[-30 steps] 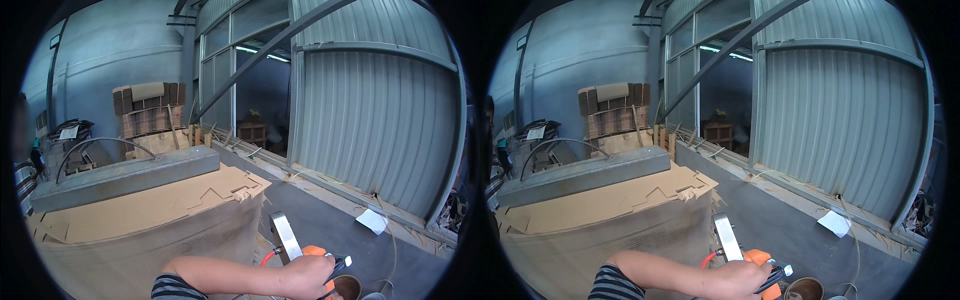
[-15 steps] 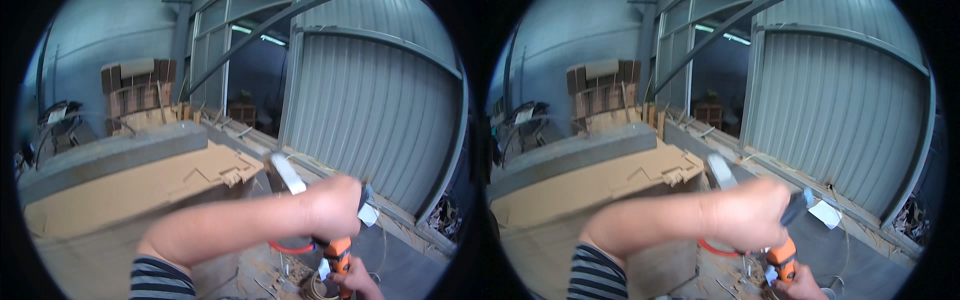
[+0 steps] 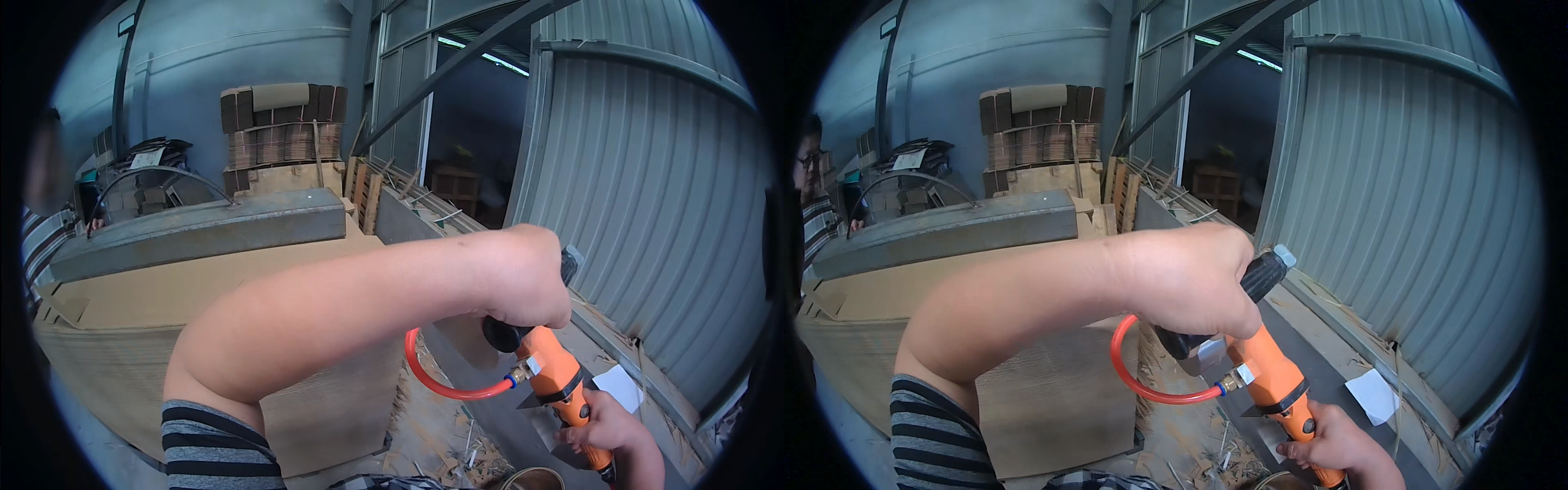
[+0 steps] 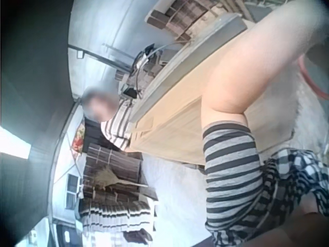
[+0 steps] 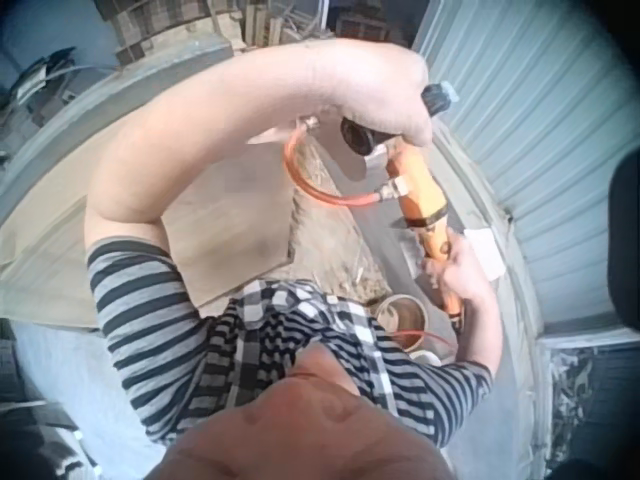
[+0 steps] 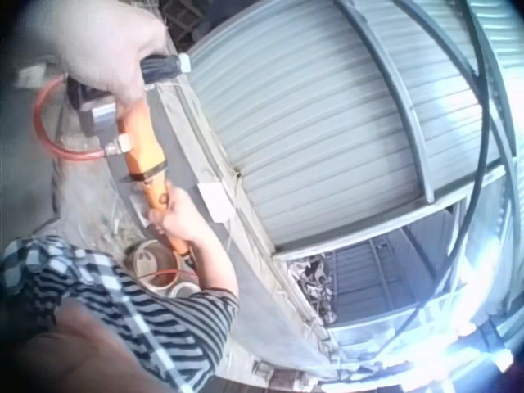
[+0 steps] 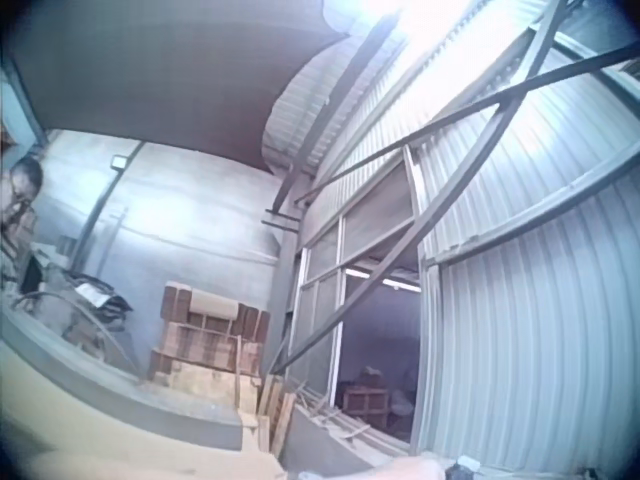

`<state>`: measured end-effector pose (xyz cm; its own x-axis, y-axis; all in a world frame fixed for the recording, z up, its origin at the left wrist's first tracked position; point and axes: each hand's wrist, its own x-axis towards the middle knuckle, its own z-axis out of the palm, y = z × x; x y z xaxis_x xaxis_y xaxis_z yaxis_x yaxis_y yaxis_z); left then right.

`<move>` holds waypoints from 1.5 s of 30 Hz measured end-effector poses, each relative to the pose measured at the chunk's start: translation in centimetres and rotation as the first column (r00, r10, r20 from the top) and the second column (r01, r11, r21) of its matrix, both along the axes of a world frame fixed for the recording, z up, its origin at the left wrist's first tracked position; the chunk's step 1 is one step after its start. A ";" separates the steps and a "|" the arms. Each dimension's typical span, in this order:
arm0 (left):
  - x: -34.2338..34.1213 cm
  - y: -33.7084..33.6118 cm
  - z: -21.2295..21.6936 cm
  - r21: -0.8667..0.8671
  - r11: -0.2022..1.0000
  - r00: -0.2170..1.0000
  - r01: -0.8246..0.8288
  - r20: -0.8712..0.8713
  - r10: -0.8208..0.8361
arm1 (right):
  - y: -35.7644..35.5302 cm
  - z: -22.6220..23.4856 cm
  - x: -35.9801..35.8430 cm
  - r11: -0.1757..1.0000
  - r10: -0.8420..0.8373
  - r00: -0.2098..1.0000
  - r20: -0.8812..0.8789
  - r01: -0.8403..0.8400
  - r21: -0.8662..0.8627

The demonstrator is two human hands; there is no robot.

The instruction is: The person uses a pneumatic oscillating tool to cut a stack of large cardboard sheets. They repeatedly reposition the tool and the stack to continue cutting along the edges.

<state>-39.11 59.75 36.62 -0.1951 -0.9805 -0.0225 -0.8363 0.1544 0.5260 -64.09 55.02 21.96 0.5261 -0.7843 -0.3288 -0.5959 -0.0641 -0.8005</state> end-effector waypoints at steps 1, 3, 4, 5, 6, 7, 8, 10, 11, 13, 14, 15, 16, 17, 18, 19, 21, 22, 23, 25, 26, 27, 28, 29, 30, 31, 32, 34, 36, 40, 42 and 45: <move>0.0 -0.3 -0.1 0.047 0.999 0.999 -0.016 -0.031 0.017 | -0.4 -0.4 0.1 1.000 0.004 1.000 0.013 -0.005 0.024; -0.3 -0.1 0.2 0.041 0.999 1.000 -0.017 0.008 0.016 | -0.5 -1.0 0.0 0.999 -0.007 0.999 0.035 0.006 0.044; -0.4 0.0 0.4 0.037 0.999 1.000 -0.015 0.028 0.014 | -0.5 -1.2 -0.1 0.999 -0.009 0.999 0.048 0.007 0.039; -0.4 -0.3 0.3 0.033 0.999 1.000 -0.012 0.027 0.012 | -0.8 -1.5 -0.1 0.999 -0.003 0.998 0.057 0.001 0.039; -0.5 -0.5 0.3 0.029 1.000 1.000 -0.009 0.025 0.009 | -0.8 -1.4 -0.1 0.999 -0.004 0.998 0.056 0.002 0.039; -0.6 -0.7 0.3 0.024 1.000 1.000 -0.006 0.024 0.006 | -0.7 -1.1 0.1 0.999 -0.004 0.998 0.055 0.002 0.039; -0.8 -1.0 0.4 0.027 1.000 0.999 -0.009 0.051 0.008 | -0.8 -1.0 0.1 0.999 -0.004 0.999 0.055 0.002 0.038; -1.2 -1.2 0.6 0.019 1.000 0.996 0.001 0.089 -0.002 | -1.5 -2.0 -0.5 0.999 0.023 0.997 0.073 -0.021 -0.032; -1.5 -1.4 0.5 0.023 1.000 0.997 -0.015 0.071 0.013 | -2.3 -2.2 -1.0 0.996 0.050 0.996 0.078 -0.045 -0.072; -2.3 -2.1 0.2 -0.007 0.999 0.996 -0.048 0.070 0.048 | -3.5 -1.7 -1.5 0.998 0.059 0.995 0.084 -0.056 -0.028; -2.8 -2.5 0.1 -0.017 0.997 0.994 -0.075 0.075 0.076 | -4.4 -1.7 -1.6 0.997 0.073 0.993 0.092 -0.073 0.000; -3.1 -3.1 -0.2 -0.027 0.996 0.992 -0.091 0.081 0.093 | -5.4 -1.8 -1.6 0.996 0.090 0.992 0.090 -0.091 0.014; -3.3 -3.9 -0.6 -0.036 0.993 0.990 -0.109 0.085 0.112 | -6.7 -2.2 -1.6 0.993 0.109 0.990 0.087 -0.112 0.028; -3.3 -4.6 -0.9 -0.046 0.988 0.984 -0.148 0.092 0.152 | -8.1 -2.5 -1.3 0.987 0.149 0.985 0.086 -0.153 0.041; -3.4 -5.2 -1.0 -0.037 0.982 0.976 -0.188 0.107 0.191 | -9.3 -2.6 -1.3 0.977 0.199 0.976 0.089 -0.205 0.063; -3.6 -5.9 -1.1 -0.027 0.973 0.965 -0.230 0.121 0.231 | -10.8 -2.8 -1.2 0.970 0.225 0.972 0.068 -0.230 0.079; -3.8 -7.4 -1.6 0.009 0.960 0.955 -0.280 0.109 0.277 | -13.9 -3.3 -1.1 0.954 0.286 0.957 0.044 -0.289 0.085; -4.1 -8.1 -1.8 0.003 0.951 0.946 -0.308 0.102 0.306 | -15.5 -3.6 -1.1 0.941 0.327 0.944 0.039 -0.329 0.074; -4.5 -8.7 -1.8 -0.002 0.941 0.937 -0.338 0.095 0.336 | -16.9 -3.7 -1.0 0.927 0.368 0.929 0.033 -0.370 0.064; -5.4 -9.4 -1.5 0.038 0.909 0.908 -0.415 0.084 0.411 | -18.8 -3.8 -0.6 0.910 0.402 0.914 0.048 -0.405 0.088; -5.9 -9.9 -1.2 0.017 0.902 0.898 -0.432 0.104 0.428 | -19.8 -3.7 -0.5 0.904 0.413 0.910 0.051 -0.416 0.101; -6.4 -10.4 -1.0 0.000 0.896 0.890 -0.443 0.123 0.440 | -20.9 -3.7 -0.4 0.888 0.451 0.891 0.053 -0.454 0.070; -6.8 -10.9 -0.7 -0.017 0.891 0.881 -0.453 0.141 0.451 | -21.9 -3.6 -0.3 0.871 0.488 0.871 0.055 -0.490 0.039; -7.1 -11.6 -0.3 -0.009 0.887 0.873 -0.462 0.172 0.457 | -22.9 -3.6 -0.2 0.854 0.519 0.853 0.063 -0.520 0.004; -7.4 -11.9 0.1 -0.011 0.871 0.860 -0.490 0.154 0.486 | -23.7 -3.5 0.0 0.843 0.536 0.840 0.080 -0.538 0.003; -7.6 -12.1 0.4 -0.012 0.857 0.848 -0.515 0.136 0.512 | -24.4 -3.2 0.2 0.834 0.550 0.830 0.097 -0.552 0.001; -7.9 -12.2 0.6 -0.014 0.840 0.833 -0.542 0.122 0.539 | -24.9 -3.1 0.4 0.822 0.565 0.816 0.119 -0.569 -0.001; -8.1 -12.6 0.4 -0.037 0.817 0.805 -0.576 0.151 0.574 | -25.8 -2.9 0.6 0.788 0.613 0.785 0.090 -0.616 0.007; -7.6 -12.8 -0.3 -0.030 0.801 0.784 -0.598 0.187 0.592 | -26.0 -3.1 1.1 0.764 0.640 0.764 0.079 -0.644 0.042; -6.5 -12.9 -1.3 0.016 0.812 0.801 -0.583 0.176 0.572 | -24.7 -4.4 1.3 0.762 0.631 0.771 0.085 -0.637 0.119; -6.4 -12.8 -1.3 0.016 0.823 0.811 -0.568 0.182 0.556 | -24.2 -4.8 1.2 0.763 0.625 0.775 0.092 -0.632 0.139; -6.6 -12.4 -1.1 0.048 0.831 0.824 -0.555 0.173 0.540 | -23.1 -4.5 0.7 0.773 0.612 0.786 0.087 -0.618 0.142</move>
<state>-45.70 47.36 35.50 0.3858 -0.9168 -0.1029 -0.8365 -0.3947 0.3801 -63.37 31.92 17.45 0.8917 -0.2301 -0.3897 -0.4444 -0.2822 -0.8502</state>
